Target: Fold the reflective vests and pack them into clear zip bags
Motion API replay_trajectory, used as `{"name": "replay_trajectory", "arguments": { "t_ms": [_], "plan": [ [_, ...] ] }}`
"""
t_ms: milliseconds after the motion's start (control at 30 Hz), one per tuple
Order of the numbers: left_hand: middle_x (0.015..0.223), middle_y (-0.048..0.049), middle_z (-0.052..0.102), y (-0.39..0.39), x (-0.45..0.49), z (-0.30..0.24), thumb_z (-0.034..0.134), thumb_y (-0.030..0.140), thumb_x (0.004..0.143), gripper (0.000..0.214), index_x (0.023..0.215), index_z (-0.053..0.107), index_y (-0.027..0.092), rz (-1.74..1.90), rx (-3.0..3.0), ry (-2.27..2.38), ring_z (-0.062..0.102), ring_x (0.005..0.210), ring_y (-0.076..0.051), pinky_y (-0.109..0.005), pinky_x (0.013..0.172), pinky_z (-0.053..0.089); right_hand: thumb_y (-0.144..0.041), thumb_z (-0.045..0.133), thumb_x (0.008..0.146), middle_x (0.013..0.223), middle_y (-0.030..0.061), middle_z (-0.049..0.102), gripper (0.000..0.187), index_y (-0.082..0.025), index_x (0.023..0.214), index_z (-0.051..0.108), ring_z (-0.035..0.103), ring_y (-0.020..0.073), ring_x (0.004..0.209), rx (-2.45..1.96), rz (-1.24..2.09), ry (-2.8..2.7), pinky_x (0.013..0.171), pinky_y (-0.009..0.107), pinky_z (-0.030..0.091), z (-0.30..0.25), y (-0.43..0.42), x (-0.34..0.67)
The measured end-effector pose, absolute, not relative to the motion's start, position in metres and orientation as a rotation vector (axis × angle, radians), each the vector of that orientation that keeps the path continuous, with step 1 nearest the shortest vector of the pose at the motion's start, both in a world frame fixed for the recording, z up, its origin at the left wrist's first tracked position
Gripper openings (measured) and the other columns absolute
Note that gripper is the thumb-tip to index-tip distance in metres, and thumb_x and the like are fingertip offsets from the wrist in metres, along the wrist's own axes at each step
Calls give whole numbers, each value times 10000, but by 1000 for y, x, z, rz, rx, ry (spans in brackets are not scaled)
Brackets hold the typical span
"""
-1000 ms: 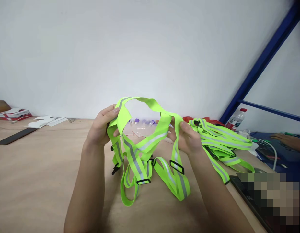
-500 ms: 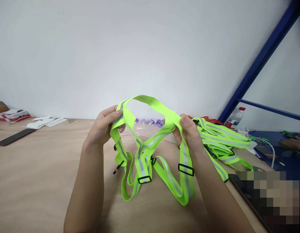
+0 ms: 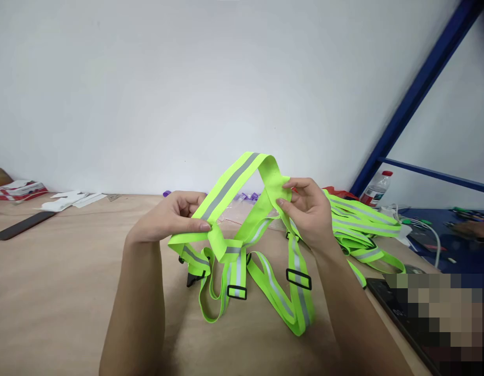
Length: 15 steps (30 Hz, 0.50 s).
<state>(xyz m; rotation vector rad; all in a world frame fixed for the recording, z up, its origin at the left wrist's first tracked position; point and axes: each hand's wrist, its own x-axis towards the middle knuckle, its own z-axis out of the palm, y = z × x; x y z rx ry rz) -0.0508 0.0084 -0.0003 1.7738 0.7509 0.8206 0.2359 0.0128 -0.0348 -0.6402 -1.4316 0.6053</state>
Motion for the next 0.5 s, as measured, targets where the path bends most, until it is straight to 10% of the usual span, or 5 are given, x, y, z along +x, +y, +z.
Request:
{"name": "replay_trajectory", "arguments": {
  "t_ms": [200, 500],
  "plan": [
    [585, 34, 476, 1, -49, 6, 784, 324, 770, 249, 707, 591, 181, 860, 1860, 945, 432, 478, -84, -171, 403, 315, -220, 704, 803, 1004, 44, 608, 432, -275, 1221, 609, 616, 210, 973, -710, 426, -1420, 882, 366, 527, -40, 18, 238],
    [498, 66, 424, -1, -39, 5, 710, 280, 822, 182, 742, 568, 200, 1404, 1942, 1226, 333, 408, -75, -192, 379, 188, -270, 715, 830, 940, 36, 635, 118, -245, 943, 691, 618, 205, 895, -803, 312, -1370, 787, 355, 552, -47, 27, 245]
  ]
}}
